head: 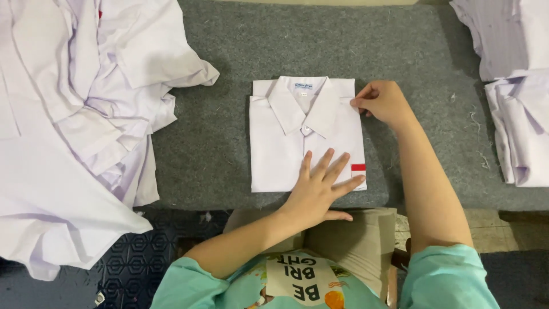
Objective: A person is meticulously folding a white collared shirt on a work surface in a factory setting.
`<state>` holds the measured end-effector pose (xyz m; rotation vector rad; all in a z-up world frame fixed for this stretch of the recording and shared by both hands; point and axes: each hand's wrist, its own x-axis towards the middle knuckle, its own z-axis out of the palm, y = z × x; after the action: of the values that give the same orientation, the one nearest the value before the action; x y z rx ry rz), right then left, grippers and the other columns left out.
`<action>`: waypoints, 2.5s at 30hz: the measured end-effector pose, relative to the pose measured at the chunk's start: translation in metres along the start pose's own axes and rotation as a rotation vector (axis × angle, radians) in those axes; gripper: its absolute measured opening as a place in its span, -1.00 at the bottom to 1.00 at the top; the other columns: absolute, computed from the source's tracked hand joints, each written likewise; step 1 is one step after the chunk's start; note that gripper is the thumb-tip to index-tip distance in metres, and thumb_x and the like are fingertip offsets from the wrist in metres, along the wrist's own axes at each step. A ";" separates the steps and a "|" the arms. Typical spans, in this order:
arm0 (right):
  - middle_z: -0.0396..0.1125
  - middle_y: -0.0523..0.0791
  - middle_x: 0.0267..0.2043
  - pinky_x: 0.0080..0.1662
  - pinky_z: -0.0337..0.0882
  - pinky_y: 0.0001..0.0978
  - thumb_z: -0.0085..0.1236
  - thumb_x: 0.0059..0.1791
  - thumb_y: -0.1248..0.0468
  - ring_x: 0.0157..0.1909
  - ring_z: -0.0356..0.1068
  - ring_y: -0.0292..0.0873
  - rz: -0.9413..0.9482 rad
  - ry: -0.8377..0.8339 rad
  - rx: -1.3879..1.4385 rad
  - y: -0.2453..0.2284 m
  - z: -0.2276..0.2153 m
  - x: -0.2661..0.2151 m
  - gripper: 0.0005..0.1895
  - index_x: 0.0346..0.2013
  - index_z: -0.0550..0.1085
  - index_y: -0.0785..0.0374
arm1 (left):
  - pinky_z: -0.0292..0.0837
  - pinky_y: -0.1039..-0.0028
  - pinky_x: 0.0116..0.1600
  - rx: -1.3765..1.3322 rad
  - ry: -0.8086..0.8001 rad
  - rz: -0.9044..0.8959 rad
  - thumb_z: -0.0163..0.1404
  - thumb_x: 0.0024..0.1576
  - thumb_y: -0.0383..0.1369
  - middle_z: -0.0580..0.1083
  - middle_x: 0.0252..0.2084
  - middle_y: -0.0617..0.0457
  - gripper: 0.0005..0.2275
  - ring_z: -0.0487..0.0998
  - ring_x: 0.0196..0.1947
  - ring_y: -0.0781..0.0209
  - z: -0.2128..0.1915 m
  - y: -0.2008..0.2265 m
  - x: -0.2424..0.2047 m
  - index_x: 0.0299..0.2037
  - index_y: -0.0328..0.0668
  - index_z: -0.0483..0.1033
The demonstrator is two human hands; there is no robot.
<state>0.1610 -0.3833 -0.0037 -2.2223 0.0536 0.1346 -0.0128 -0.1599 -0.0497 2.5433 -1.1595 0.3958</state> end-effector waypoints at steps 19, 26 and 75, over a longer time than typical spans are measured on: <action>0.34 -0.10 -0.44 -0.25 0.30 -0.41 0.35 -0.09 0.19 -0.30 0.30 -0.20 -0.084 -0.182 -0.029 -0.011 -0.012 0.011 -0.77 -0.23 0.61 0.24 | -0.28 -0.35 0.46 -0.175 0.014 -0.098 -0.07 0.21 0.03 0.08 0.50 -0.28 -0.48 -0.04 0.52 -0.42 0.011 0.018 0.045 0.34 0.03 0.34; 0.19 -0.22 -0.57 -0.58 0.05 -0.63 0.36 -0.08 0.24 -0.60 0.11 -0.40 0.048 -0.211 0.164 -0.001 -0.007 0.017 -0.80 -0.29 0.55 0.29 | -0.32 -0.40 0.44 -0.259 -0.005 -0.109 -0.07 0.22 0.02 0.11 0.48 -0.28 -0.52 -0.02 0.52 -0.42 0.001 0.014 0.044 0.29 0.01 0.39; 0.49 -0.06 -0.26 -0.18 0.42 -0.46 0.35 -0.07 0.39 -0.23 0.37 -0.24 -0.165 -0.168 0.175 -0.017 0.003 0.004 -0.77 -0.12 0.61 0.29 | 0.59 0.63 -0.12 -1.288 0.205 -0.852 0.27 -0.01 -0.45 0.60 -0.23 0.01 -0.62 0.61 -0.26 0.37 -0.034 -0.238 0.041 0.03 -0.19 0.54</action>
<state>0.1661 -0.3707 0.0074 -2.0241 -0.2029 0.2166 0.1915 -0.0265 -0.0435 1.5115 -0.0281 -0.2563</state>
